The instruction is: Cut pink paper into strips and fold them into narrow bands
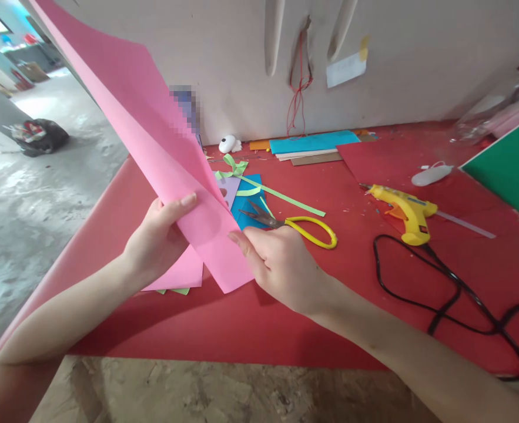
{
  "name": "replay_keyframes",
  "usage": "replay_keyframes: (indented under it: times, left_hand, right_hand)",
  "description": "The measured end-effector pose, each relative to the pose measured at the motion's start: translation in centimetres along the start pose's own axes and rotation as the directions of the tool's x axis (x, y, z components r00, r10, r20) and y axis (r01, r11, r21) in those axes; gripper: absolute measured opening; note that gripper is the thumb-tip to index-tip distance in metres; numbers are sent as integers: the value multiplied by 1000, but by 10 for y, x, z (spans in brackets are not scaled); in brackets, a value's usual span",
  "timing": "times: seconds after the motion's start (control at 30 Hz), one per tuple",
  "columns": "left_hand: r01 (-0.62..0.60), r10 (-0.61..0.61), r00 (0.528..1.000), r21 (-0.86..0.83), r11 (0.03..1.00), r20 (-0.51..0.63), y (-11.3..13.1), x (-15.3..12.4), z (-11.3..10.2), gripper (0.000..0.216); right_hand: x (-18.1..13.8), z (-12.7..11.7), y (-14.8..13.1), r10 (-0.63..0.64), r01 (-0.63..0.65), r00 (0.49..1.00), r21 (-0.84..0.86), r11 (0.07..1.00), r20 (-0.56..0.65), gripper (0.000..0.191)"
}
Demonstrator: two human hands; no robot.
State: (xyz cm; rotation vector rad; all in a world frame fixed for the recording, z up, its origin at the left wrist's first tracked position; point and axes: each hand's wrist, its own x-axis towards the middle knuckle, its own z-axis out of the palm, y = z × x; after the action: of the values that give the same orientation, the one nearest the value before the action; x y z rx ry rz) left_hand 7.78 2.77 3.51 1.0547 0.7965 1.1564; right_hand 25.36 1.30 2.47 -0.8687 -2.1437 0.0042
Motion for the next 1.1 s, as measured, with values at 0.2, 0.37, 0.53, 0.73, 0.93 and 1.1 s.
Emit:
replay_keyframes:
  times: [0.2, 0.37, 0.53, 0.73, 0.93, 1.1]
  left_hand:
    - [-14, 13, 998, -9, 1000, -61, 7, 4, -1, 18]
    - [3, -6, 995, -33, 999, -104, 7, 6, -2, 18]
    - [-62, 57, 993, -44, 997, -104, 6, 7, -4, 16]
    - [-102, 99, 989, -28, 994, -106, 5, 6, -3, 15]
    - [-95, 92, 987, -19, 995, -129, 8, 7, -5, 14]
    - [-159, 160, 976, 22, 987, -146, 11, 11, -11, 12]
  right_hand:
    - [-1, 3, 0, -20, 20, 1000, -9, 1000, -12, 44]
    - [0, 4, 2, -27, 27, 999, 3, 1000, -22, 43]
    - [1, 3, 2, -26, 25, 999, -6, 1000, -29, 44]
    - [-1, 2, 0, -21, 21, 1000, 26, 999, -21, 43]
    - [-2, 2, 2, 3, -3, 1000, 70, 998, -6, 43]
    - [-3, 5, 3, -6, 7, 1000, 83, 997, -18, 42]
